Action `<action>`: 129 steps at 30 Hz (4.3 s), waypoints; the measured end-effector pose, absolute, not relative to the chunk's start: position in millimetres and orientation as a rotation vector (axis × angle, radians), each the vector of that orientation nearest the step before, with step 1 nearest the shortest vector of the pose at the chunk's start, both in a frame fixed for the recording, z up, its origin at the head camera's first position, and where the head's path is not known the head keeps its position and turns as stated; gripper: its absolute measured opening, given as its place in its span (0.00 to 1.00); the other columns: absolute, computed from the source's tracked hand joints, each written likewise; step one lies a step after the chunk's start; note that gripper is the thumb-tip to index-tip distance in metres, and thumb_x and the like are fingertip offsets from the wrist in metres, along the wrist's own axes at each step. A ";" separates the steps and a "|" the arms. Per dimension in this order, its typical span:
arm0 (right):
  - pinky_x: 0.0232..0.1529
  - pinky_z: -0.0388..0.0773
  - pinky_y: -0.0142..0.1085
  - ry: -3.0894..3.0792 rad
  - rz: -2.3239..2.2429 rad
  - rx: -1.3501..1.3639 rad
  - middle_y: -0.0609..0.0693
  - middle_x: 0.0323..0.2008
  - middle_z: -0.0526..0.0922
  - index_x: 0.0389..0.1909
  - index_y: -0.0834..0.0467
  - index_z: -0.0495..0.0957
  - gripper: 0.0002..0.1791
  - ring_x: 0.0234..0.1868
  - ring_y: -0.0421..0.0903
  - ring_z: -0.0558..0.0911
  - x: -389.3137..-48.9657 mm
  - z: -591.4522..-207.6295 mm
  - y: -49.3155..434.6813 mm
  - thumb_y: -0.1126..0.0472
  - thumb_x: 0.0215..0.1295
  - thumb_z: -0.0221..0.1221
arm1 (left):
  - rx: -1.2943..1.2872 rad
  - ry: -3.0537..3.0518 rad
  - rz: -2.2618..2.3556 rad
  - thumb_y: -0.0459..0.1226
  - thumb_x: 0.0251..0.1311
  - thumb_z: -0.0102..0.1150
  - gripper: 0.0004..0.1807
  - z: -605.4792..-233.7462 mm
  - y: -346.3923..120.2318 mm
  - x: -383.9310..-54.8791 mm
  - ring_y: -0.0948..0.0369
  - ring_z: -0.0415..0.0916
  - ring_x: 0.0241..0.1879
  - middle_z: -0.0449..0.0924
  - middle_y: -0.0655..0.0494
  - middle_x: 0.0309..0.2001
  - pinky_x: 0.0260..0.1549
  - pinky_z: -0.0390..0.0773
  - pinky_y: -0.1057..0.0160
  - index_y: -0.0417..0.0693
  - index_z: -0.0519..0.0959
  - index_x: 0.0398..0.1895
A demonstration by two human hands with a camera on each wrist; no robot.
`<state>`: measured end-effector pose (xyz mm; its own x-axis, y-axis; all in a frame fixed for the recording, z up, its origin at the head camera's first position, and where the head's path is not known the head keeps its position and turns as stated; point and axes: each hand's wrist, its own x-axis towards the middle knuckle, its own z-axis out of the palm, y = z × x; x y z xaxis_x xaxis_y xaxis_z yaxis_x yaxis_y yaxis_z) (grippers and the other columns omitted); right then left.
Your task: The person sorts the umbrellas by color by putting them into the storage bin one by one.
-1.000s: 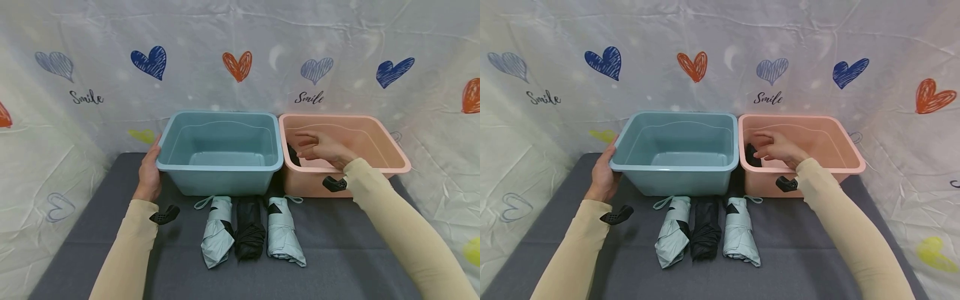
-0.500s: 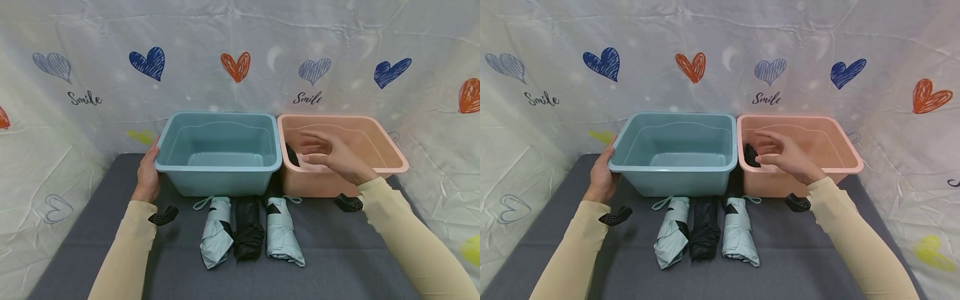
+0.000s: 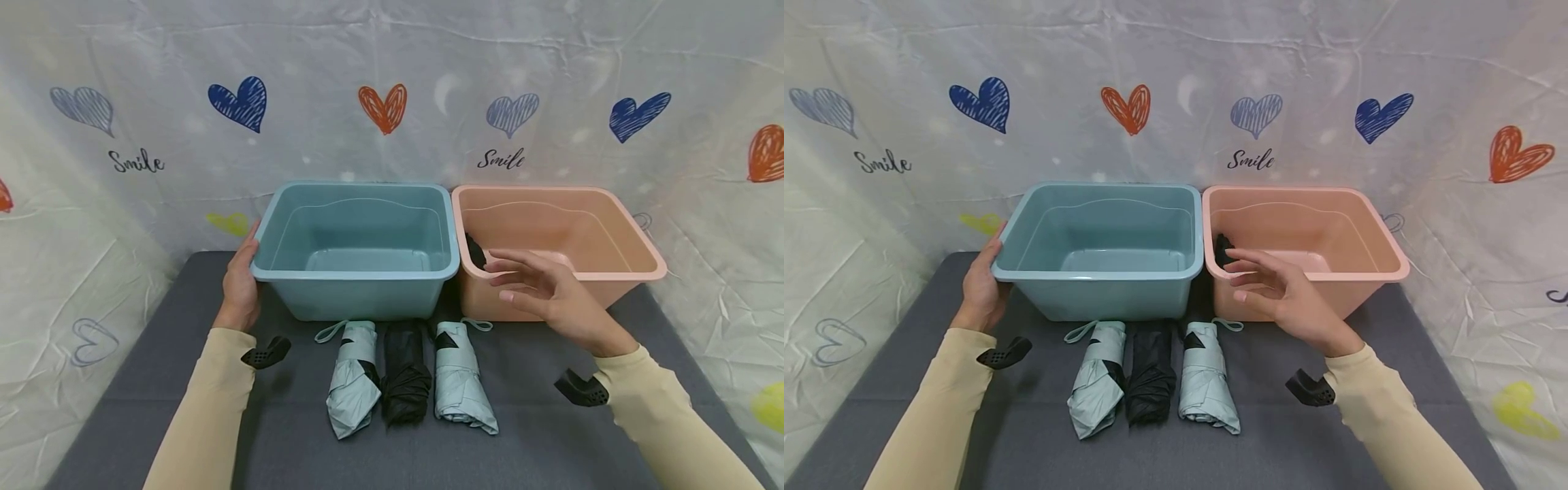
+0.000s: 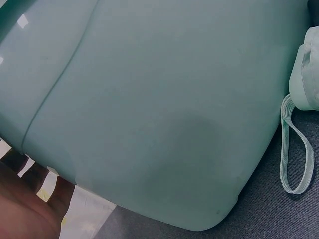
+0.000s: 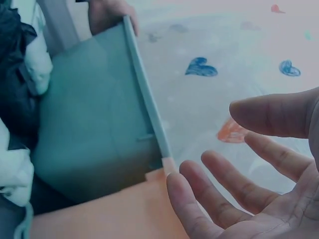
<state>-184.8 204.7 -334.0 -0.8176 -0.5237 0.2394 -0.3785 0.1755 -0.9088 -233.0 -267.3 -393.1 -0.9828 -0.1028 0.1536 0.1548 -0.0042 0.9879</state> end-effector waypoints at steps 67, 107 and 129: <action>0.59 0.71 0.59 2.423 -1.157 -0.535 0.58 0.69 0.71 0.70 0.48 0.74 0.42 0.67 0.61 0.71 -155.8 -448.2 131.5 0.50 0.52 0.78 | -0.033 -2.086 -2.101 0.51 0.82 0.27 0.28 -391.0 -266.5 -230.8 0.58 0.36 0.80 0.39 0.63 0.82 0.74 0.40 0.45 0.67 0.49 0.82; 0.51 0.81 0.50 1.873 -1.732 -0.774 0.58 0.61 0.71 0.72 0.44 0.69 0.39 0.55 0.56 0.78 -154.8 -367.6 111.6 0.62 0.61 0.72 | -0.029 -2.060 -2.141 0.50 0.83 0.28 0.29 -392.9 -270.8 -231.7 0.58 0.37 0.80 0.39 0.63 0.82 0.74 0.39 0.46 0.64 0.48 0.83; 0.50 0.81 0.51 1.750 -1.783 -0.865 0.58 0.63 0.69 0.73 0.49 0.68 0.40 0.54 0.58 0.79 -156.1 -355.4 94.7 0.67 0.61 0.70 | -0.054 -2.120 -2.110 0.51 0.82 0.29 0.29 -391.6 -272.9 -232.1 0.56 0.36 0.80 0.37 0.62 0.82 0.74 0.40 0.44 0.66 0.46 0.83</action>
